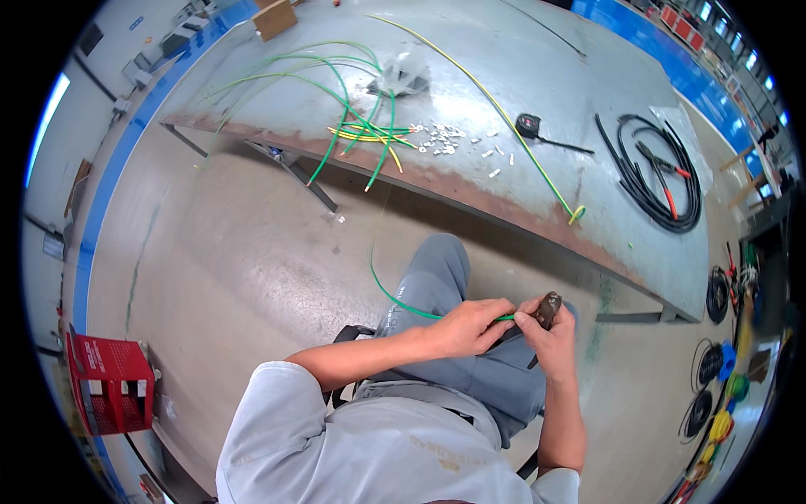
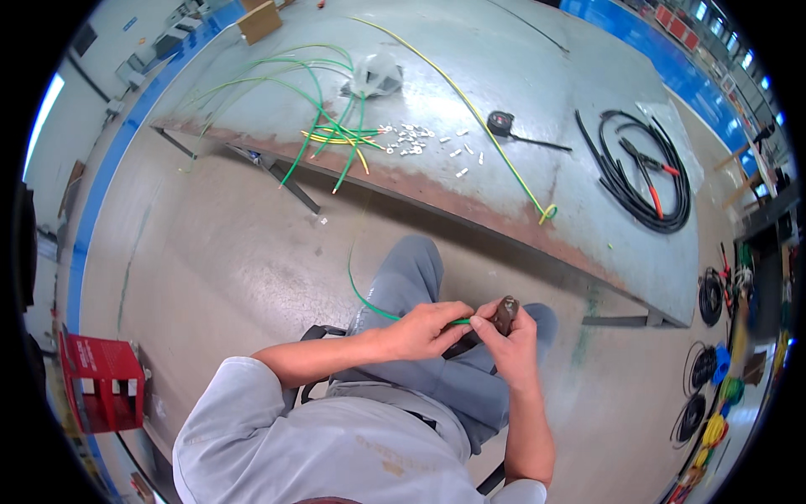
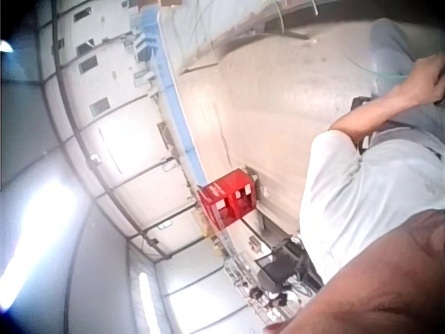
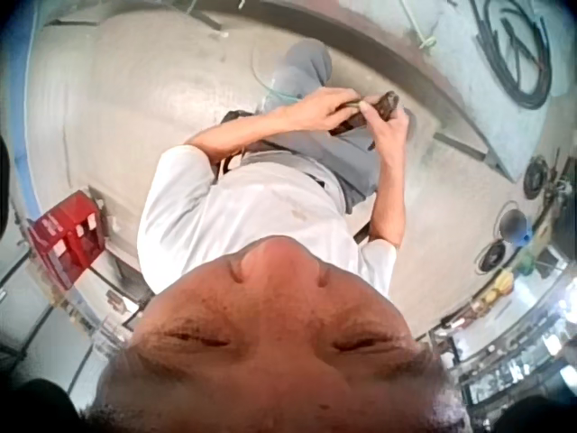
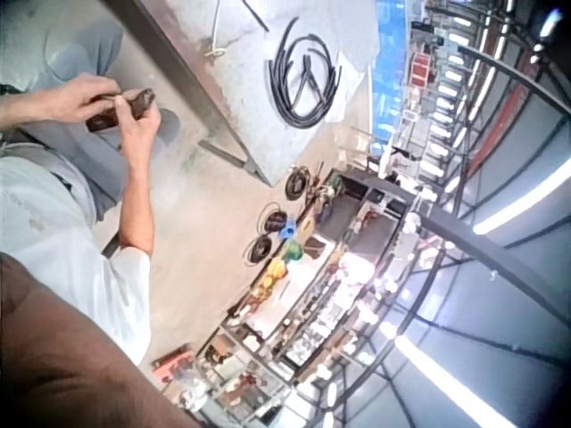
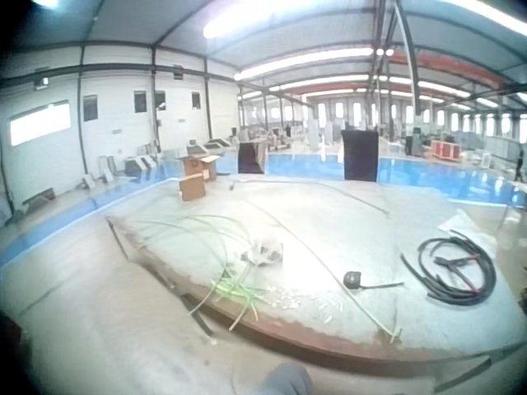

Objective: The person strips insulation from green and yellow wires using a handheld tool, then twists the exposed ends. The person repeats this process for multiple wires, placing finished pieces on the table.

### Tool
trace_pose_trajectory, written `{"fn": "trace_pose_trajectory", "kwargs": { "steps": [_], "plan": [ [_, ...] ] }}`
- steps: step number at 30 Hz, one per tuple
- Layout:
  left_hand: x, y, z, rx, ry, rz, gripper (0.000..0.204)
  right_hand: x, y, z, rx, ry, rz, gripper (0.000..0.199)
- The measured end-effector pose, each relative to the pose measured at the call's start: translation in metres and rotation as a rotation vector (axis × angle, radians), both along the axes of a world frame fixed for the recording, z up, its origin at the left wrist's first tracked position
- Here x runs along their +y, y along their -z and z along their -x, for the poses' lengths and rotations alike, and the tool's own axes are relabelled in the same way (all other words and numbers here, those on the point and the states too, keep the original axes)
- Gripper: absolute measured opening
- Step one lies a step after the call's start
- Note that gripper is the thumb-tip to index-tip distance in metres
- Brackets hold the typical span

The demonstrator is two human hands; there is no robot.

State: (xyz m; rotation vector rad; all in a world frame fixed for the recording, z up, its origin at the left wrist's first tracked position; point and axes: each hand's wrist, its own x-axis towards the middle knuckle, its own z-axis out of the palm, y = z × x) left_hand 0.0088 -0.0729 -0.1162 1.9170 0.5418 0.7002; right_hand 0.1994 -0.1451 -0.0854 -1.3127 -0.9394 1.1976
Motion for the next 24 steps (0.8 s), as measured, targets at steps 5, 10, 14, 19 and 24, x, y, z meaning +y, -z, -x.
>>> {"fn": "trace_pose_trajectory", "kwargs": {
  "steps": [5, 10, 14, 19, 24],
  "plan": [
    [0.016, 0.030, 0.044, 0.226, -0.238, -0.246, 0.032, 0.001, -0.014, -0.008, 0.136, 0.258, -0.060, 0.025],
    [0.062, 0.054, 0.123, 0.464, -0.701, -0.465, 0.034, -0.001, -0.037, -0.048, 0.251, 0.410, -0.247, 0.022],
    [0.096, 0.039, 0.201, 0.558, -1.053, -0.663, 0.022, -0.006, -0.034, -0.093, 0.394, 0.480, -0.388, 0.020],
    [0.097, 0.018, 0.276, 0.120, -1.315, 0.165, 0.022, -0.003, -0.011, -0.089, 0.414, 0.507, -0.218, 0.020],
    [0.123, -0.031, 0.312, -0.736, -1.259, 0.280, 0.034, 0.005, 0.038, -0.044, 0.482, 0.259, -0.033, 0.016]
  ]
}}
